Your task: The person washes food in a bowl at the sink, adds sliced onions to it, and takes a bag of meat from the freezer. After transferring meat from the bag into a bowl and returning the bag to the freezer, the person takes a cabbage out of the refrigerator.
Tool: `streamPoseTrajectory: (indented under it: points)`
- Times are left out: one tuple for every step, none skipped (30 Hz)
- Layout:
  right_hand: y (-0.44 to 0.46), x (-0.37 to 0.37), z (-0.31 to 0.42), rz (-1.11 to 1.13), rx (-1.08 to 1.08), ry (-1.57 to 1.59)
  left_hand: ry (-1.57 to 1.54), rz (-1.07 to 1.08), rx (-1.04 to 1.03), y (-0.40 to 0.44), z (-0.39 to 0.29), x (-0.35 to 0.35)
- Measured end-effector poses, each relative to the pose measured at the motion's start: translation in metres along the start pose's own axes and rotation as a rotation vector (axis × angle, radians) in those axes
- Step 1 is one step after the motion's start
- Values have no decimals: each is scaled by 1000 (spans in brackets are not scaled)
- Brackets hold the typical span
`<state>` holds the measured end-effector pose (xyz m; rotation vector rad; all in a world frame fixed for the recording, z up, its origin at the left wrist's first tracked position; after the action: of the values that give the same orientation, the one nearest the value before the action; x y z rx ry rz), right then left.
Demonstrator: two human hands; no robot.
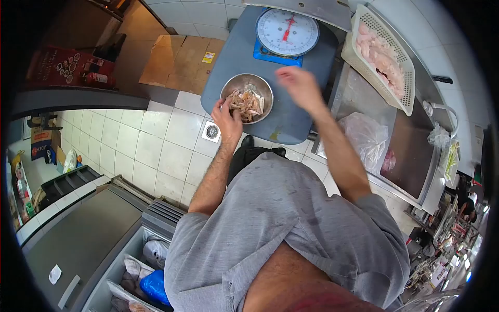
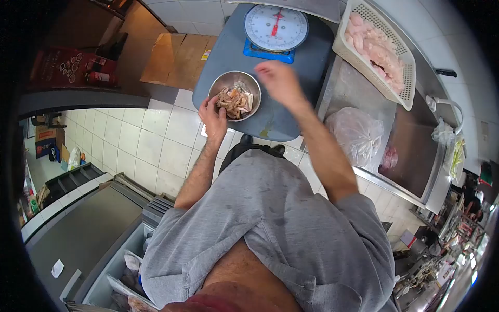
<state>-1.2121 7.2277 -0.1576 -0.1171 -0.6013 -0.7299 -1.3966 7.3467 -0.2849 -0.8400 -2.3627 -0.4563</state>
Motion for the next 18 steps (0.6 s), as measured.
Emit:
streamPoseTrajectory:
  points:
    - [-12,38,9,-120,-84,-28,11,-29,-92,2,-16,2]
    - [-27,77,7,-201,-99,-89,-14,7,-167,4,-32,1]
    - [-45,116,11,-304,-84,-46,-17,14,-169,4,-50,-1]
    - [-66,154,-10,-401,-219,-143,-91,141,-269,4,-71,-8]
    - [-90,188,-27,-461,-271,-122,-167,270,-375,3,-89,-17]
    - [-112,209,-39,-533,-324,-104,-179,284,-393,0,-103,-24]
    - [-127,217,-49,-573,-335,-126,-211,430,-416,-6,-121,-36]
    - [-147,226,-64,-500,-407,-188,-253,589,-453,-15,-141,-52]
    - [-171,239,-76,-433,-491,-246,-291,633,-506,-24,-160,-66]
    - [-183,239,-75,-337,-522,-266,-299,720,-547,-34,-176,-78]
    - [-185,230,-75,-234,-550,-273,-294,800,-585,-43,-191,-89]
    - [-190,222,-97,-104,-526,-238,-299,905,-603,-51,-204,-98]
    - [-189,213,-110,-46,-400,-462,-306,934,-636,-58,-217,-108]
    - [-186,206,-124,40,-337,-501,-269,932,-661,-65,-227,-117]
    - [-184,200,-132,127,-272,-537,-229,926,-684,-71,-235,-125]
    - [-181,193,-129,121,-249,-501,-169,866,-726,-74,-237,-136]
    - [-176,187,-126,115,-224,-465,-169,881,-753,-76,-244,-139]
    - [-173,184,-128,90,-236,-466,-195,879,-662,-73,-246,-140]
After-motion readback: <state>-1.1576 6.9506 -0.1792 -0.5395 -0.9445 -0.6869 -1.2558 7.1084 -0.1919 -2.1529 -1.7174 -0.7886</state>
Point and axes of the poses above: each hand's wrist, its own y-axis towards the middle knuckle, its own x-axis out of the back of the hand, z = x × y, the point moved 2 cm from there along y, towards the middle knuckle, and after that the axes turned 1 degree about z, right-handed, at the moved point
